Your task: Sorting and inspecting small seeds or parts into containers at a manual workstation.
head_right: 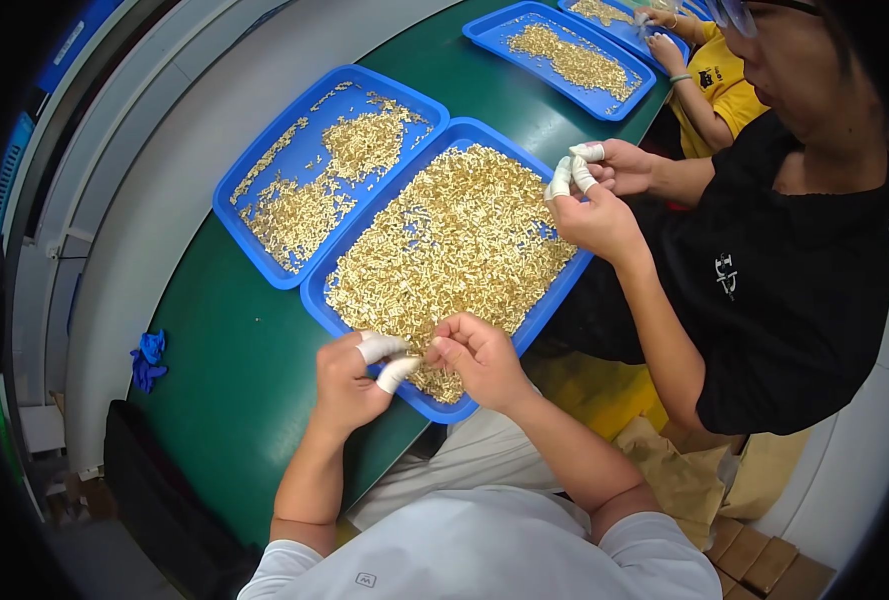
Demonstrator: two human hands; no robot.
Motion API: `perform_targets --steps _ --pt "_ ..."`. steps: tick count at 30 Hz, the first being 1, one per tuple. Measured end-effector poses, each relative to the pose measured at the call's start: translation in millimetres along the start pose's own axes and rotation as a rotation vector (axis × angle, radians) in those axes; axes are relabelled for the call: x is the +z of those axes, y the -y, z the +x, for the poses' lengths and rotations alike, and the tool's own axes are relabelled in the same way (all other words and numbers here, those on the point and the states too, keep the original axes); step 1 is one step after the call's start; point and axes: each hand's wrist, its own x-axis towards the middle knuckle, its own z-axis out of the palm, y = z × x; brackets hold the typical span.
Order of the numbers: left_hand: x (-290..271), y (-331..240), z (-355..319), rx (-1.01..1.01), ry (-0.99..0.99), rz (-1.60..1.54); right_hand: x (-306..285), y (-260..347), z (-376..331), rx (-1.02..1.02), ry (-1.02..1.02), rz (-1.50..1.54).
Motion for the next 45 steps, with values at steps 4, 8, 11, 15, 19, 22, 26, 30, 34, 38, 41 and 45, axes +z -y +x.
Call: perform_targets --steps 4,8,11,15,19,22,26,30,34,38,41,45 --pt "-3.8 -2.6 5.7 -0.091 -0.046 -0.178 -2.9 4.5 -0.9 0.006 0.099 -0.176" --pt "-1.8 5.6 0.0 -0.014 -0.007 -0.194 -1.8 9.5 -2.2 0.018 0.139 -0.219" --pt "-8.2 1.9 1.8 -0.099 0.015 -0.202 -4.4 9.9 -3.7 0.019 0.117 -0.199" --pt "-8.0 4.6 1.0 -0.047 0.045 -0.199 -6.1 7.8 -6.3 -0.042 0.104 -0.242" --pt "-9.3 4.6 0.7 0.018 -0.025 -0.199 2.3 16.7 -7.7 -0.057 -0.005 -0.082" --pt "-9.4 2.4 1.3 0.043 -0.050 -0.208 -5.8 20.5 -9.4 0.120 0.092 -0.087" --pt "-5.9 1.6 1.0 0.084 -0.048 -0.185 -4.1 18.3 -8.7 0.064 0.083 -0.177" --pt "-1.5 1.5 -1.2 0.070 -0.058 -0.184 -2.2 17.3 -9.9 -0.072 0.058 -0.193" --pt "1.0 3.5 -6.1 -0.005 0.019 -0.147 1.0 14.8 -8.6 -0.203 0.031 -0.229" --pt "0.3 4.4 -6.7 -0.076 0.081 -0.189 -5.1 17.5 -7.2 -0.327 0.060 -0.480" --pt "5.0 4.5 -4.3 0.066 -0.086 -0.207 -5.3 19.2 -8.6 -0.256 0.075 -0.416" --pt "3.0 5.2 -3.0 0.130 -0.111 -0.188 -4.2 20.9 -10.0 -0.099 0.098 -0.256"
